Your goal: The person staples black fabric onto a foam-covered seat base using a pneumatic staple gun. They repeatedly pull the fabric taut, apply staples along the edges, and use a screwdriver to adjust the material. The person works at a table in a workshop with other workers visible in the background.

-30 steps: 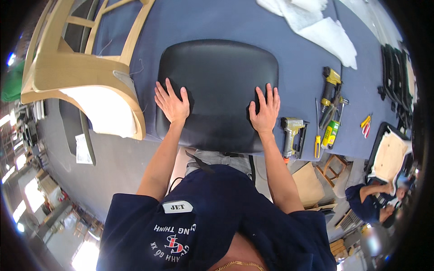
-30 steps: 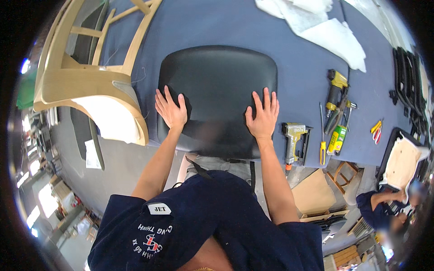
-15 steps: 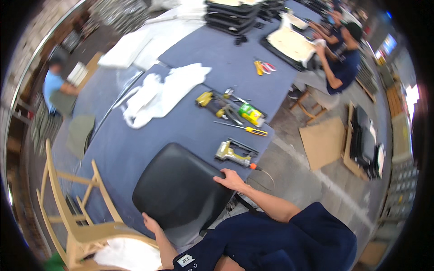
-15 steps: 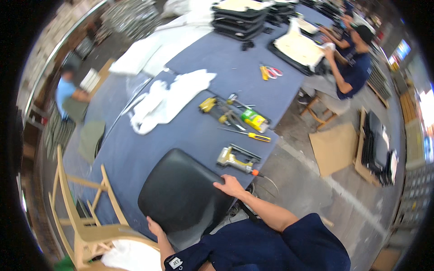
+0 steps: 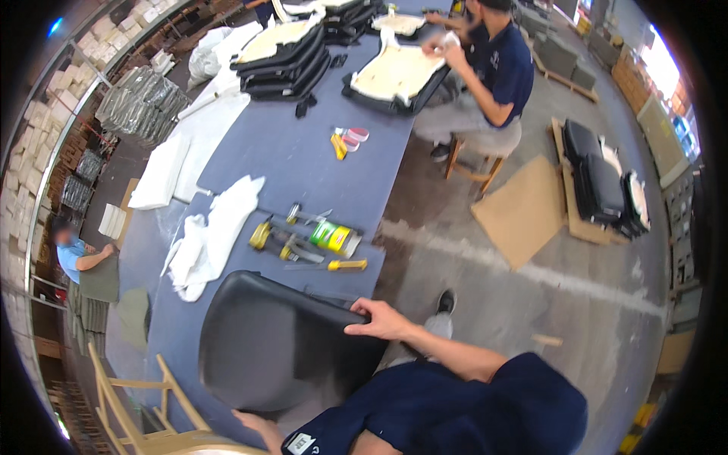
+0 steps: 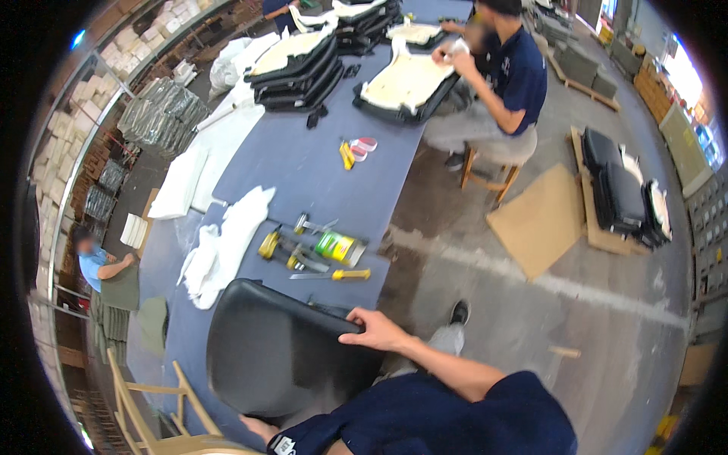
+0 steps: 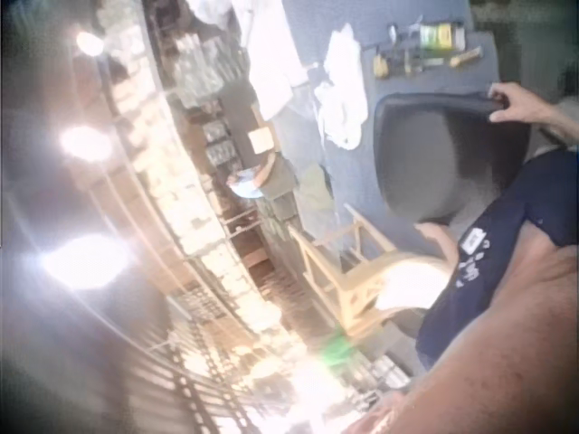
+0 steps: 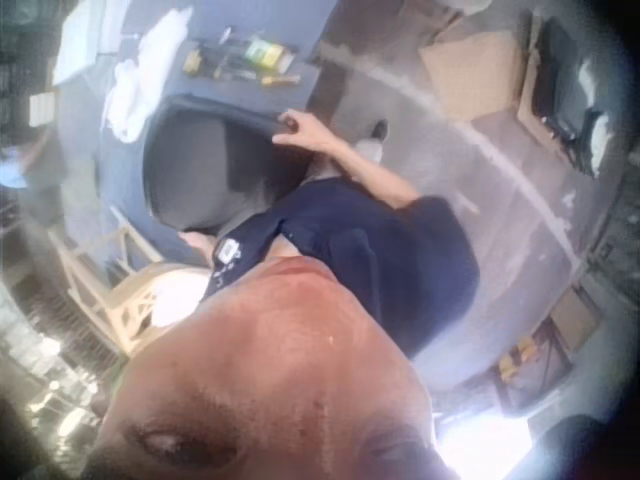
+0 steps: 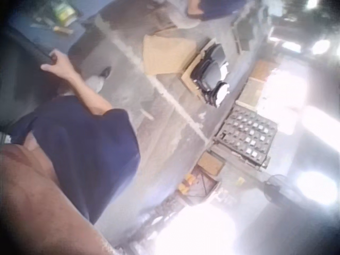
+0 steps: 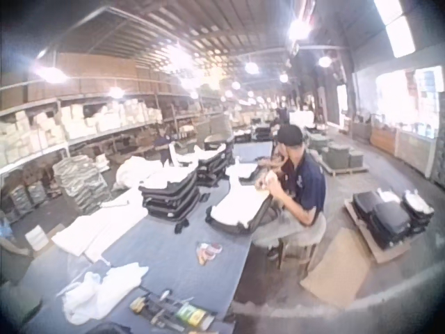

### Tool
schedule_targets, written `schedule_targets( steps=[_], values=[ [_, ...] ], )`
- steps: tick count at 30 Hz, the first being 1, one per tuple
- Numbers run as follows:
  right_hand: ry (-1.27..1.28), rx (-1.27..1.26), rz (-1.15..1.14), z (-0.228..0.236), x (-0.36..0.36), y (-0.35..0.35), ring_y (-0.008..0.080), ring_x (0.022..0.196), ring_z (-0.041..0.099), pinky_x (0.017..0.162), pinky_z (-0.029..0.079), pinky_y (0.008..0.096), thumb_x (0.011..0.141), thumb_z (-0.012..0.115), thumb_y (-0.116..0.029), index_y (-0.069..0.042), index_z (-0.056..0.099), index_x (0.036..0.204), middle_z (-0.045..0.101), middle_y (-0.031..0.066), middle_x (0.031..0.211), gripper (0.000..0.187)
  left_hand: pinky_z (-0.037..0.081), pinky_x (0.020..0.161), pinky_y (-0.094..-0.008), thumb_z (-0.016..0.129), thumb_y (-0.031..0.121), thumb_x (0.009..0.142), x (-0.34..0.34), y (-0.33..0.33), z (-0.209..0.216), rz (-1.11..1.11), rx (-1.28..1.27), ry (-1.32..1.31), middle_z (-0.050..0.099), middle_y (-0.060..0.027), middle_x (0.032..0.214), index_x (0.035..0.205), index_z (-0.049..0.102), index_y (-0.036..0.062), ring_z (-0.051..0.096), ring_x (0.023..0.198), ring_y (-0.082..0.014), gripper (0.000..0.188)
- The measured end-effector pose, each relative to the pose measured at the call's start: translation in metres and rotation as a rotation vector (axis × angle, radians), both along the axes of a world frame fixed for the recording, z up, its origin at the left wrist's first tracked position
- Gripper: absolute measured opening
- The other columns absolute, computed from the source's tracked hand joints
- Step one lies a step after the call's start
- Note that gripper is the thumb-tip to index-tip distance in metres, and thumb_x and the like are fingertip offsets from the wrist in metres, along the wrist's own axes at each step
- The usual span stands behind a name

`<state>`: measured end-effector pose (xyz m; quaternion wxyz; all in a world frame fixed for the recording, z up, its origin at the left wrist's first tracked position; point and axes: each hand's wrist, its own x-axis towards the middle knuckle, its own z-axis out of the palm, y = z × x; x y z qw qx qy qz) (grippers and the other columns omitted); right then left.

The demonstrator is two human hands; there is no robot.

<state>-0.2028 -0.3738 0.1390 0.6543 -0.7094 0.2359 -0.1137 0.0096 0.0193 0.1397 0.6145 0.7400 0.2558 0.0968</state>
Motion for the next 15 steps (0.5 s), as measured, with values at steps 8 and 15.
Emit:
schedule_targets(
  steps=[8, 15],
  values=[
    [0.193, 0.518, 0.129, -0.014, -0.188, -0.208, 0.0243, 0.112, 0.067, 0.099, 0.051, 0.0365, 0.083, 0.083, -0.052, 0.003, 0.060, 0.138, 0.070, 0.0144, 0.124, 0.081, 0.049, 0.100, -0.0375, 0.043, 0.043, 0.109, -0.056, -0.252, 0.047, -0.409, -0.061, -0.094, 0.066, -0.0157, 0.132, 0.135, 0.060, -0.0090, 0.064, 0.115, -0.0266, 0.060],
    [-0.126, 0.807, -0.560, -0.061, -0.342, -0.258, 0.0276, 0.111, 0.069, 0.098, 0.055, 0.0421, 0.083, 0.088, -0.036, 0.008, 0.055, 0.136, 0.067, 0.0187, 0.127, 0.076, 0.048, 0.088, -0.0300, 0.055, 0.038, 0.107, -0.090, -0.529, 0.077, -0.947, 0.029, -0.272, 0.073, -0.0079, 0.104, 0.116, 0.069, -0.0111, 0.061, 0.096, -0.0131, 0.052]
  ],
)
